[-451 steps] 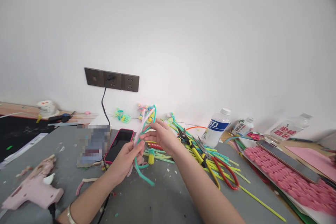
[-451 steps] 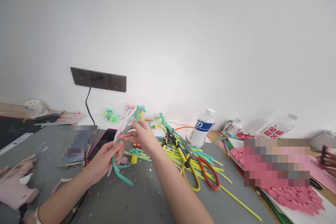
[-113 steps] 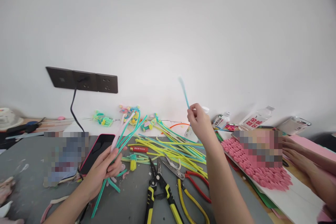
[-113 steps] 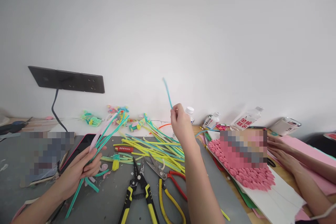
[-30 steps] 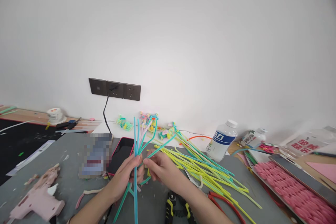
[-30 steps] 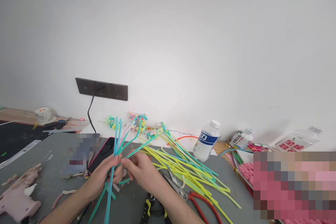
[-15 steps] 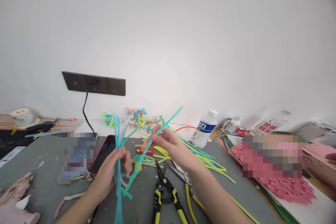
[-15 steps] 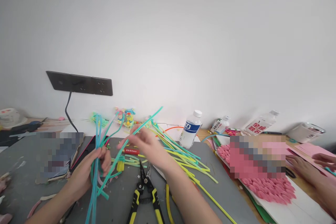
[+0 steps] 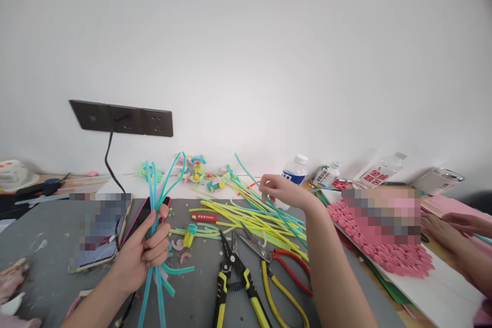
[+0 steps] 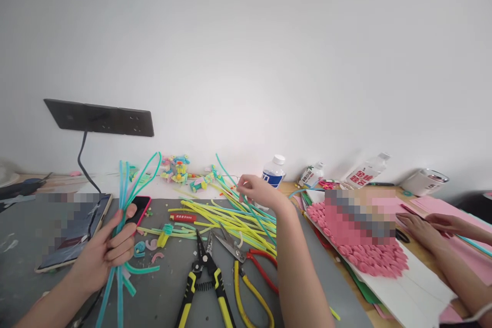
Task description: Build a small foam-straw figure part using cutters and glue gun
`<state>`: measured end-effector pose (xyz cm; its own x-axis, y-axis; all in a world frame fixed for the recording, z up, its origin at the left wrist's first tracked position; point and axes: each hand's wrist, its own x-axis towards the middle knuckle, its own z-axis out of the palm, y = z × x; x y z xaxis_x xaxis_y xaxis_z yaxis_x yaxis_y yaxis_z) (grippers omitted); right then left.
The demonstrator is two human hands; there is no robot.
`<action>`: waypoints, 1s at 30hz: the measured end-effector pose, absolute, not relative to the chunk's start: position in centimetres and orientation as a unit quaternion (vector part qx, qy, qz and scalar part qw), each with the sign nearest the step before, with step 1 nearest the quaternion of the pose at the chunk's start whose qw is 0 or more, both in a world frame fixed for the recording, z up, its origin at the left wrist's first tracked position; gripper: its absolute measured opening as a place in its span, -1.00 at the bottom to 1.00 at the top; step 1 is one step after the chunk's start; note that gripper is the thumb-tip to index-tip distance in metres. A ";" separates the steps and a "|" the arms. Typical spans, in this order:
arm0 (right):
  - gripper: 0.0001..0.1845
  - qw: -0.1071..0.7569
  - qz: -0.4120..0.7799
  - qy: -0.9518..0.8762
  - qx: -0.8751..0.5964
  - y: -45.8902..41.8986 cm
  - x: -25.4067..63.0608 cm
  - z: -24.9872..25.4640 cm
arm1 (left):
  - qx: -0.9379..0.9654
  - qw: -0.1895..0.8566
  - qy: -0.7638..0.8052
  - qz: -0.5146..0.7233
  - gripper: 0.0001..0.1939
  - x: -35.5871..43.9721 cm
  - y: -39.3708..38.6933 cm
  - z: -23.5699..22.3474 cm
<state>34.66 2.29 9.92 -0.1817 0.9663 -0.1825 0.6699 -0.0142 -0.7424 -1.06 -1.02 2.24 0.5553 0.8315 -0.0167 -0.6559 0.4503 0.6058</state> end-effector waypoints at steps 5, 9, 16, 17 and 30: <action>-0.91 0.069 0.379 -0.679 -0.625 3.8 33.8 7.5 | 0.273 0.850 0.169 0.418 -0.81 -1.0 -1.2 2.2; -0.91 0.042 0.360 -0.654 -0.664 4.1 33.6 6.7 | 0.273 0.848 0.178 0.419 -0.80 -1.1 -1.2 2.1; -0.86 0.064 0.247 -0.601 -0.757 5.3 33.6 4.8 | 0.279 0.850 0.169 0.413 -0.79 -1.1 -1.1 1.9; -0.86 0.075 0.226 -0.602 -0.762 5.6 33.4 4.4 | 0.283 0.849 0.167 0.414 -0.78 -1.1 -1.1 1.9; -0.92 0.150 0.173 -0.615 -0.755 6.4 32.6 2.3 | 0.285 0.844 0.179 0.417 -0.77 -0.8 -1.3 2.1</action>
<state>32.56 6.40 2.34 0.1842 0.9800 -0.0755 0.8763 -0.1985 -0.4390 -0.79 -1.28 2.15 0.5880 0.8063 -0.0642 -0.6022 0.4894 0.6308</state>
